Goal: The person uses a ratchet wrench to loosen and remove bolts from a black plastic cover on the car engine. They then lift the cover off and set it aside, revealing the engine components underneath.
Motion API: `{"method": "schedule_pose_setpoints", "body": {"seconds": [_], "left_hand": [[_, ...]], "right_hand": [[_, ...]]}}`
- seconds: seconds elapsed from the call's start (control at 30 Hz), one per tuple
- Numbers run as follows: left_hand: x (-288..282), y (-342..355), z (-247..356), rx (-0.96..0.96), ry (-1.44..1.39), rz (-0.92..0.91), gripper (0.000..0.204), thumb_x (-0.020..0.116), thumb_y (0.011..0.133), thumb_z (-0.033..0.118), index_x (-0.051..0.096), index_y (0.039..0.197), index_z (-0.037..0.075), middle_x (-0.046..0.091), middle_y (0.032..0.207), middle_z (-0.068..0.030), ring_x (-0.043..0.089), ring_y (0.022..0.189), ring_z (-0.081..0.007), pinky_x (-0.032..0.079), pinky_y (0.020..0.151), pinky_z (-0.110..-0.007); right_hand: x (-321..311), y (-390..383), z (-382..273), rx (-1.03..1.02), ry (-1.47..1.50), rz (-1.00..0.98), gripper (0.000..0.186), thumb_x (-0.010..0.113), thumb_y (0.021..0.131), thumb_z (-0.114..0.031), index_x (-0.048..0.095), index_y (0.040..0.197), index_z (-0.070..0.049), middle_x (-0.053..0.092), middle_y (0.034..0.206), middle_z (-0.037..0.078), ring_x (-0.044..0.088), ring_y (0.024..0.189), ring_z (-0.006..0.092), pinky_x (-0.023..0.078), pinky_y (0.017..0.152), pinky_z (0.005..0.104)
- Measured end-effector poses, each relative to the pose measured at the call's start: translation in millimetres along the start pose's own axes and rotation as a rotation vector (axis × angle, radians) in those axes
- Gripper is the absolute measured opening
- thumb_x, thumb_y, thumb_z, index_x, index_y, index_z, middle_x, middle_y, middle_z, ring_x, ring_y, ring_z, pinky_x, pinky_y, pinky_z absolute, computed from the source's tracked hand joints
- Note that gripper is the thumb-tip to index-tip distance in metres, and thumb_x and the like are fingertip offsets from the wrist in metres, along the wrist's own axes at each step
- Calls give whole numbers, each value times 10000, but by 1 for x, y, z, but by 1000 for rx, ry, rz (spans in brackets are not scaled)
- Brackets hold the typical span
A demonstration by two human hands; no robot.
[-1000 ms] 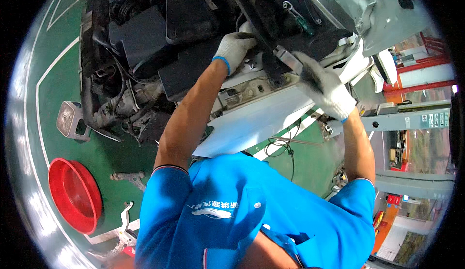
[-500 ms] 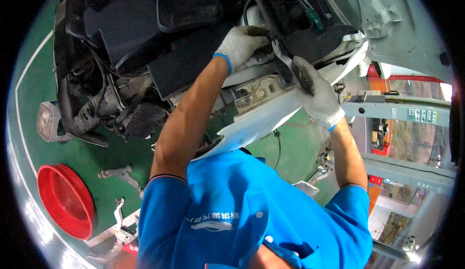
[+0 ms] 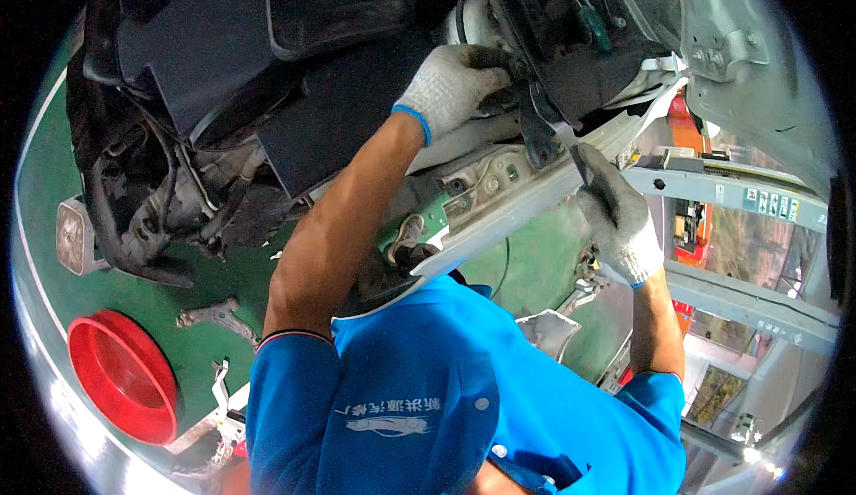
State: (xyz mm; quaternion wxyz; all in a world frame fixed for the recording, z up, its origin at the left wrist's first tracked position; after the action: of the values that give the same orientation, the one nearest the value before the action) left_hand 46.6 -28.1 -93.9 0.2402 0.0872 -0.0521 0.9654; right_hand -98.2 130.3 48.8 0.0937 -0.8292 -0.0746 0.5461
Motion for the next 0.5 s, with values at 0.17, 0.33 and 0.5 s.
{"method": "schedule_pose_setpoints", "body": {"seconds": [0.17, 0.33, 0.5], "left_hand": [[-1, 1, 0, 15, 52, 30, 327, 689, 937, 202, 723, 1127, -62, 767, 986, -139, 710, 865, -183, 560, 826, -334], [-3, 0, 9, -1, 182, -36, 328, 686, 935, 203, 722, 1111, -72, 767, 983, -146, 710, 863, -185, 561, 828, -335], [4, 3, -9, -42, -73, -82, 315, 669, 943, 166, 709, 1122, -90, 763, 998, -156, 723, 862, -206, 575, 825, -344]], "right_hand": [[0, 12, -15, -44, -100, -5, 541, 571, 964, -8, 465, 1494, 15, 553, 1486, 198, 537, 1371, 247, 407, 1142, 356], [3, 17, -7, -34, -120, -5, 584, 607, 926, -86, 484, 1497, -73, 550, 1465, 218, 538, 1339, 390, 427, 1125, 429], [-1, 21, -19, 29, -217, -50, 587, 613, 925, -91, 489, 1498, -105, 601, 1391, 221, 589, 1259, 406, 471, 1057, 446]]}}
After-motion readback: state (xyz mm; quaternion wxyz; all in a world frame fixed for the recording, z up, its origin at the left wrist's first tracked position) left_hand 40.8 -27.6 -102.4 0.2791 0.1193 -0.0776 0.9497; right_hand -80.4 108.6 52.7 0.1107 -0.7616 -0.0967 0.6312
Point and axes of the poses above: each hand's wrist, its own y-axis towards the middle knuckle, its own x-axis out of the palm, z = x × y, the point moved 10 cm from there along y, towards the middle knuckle
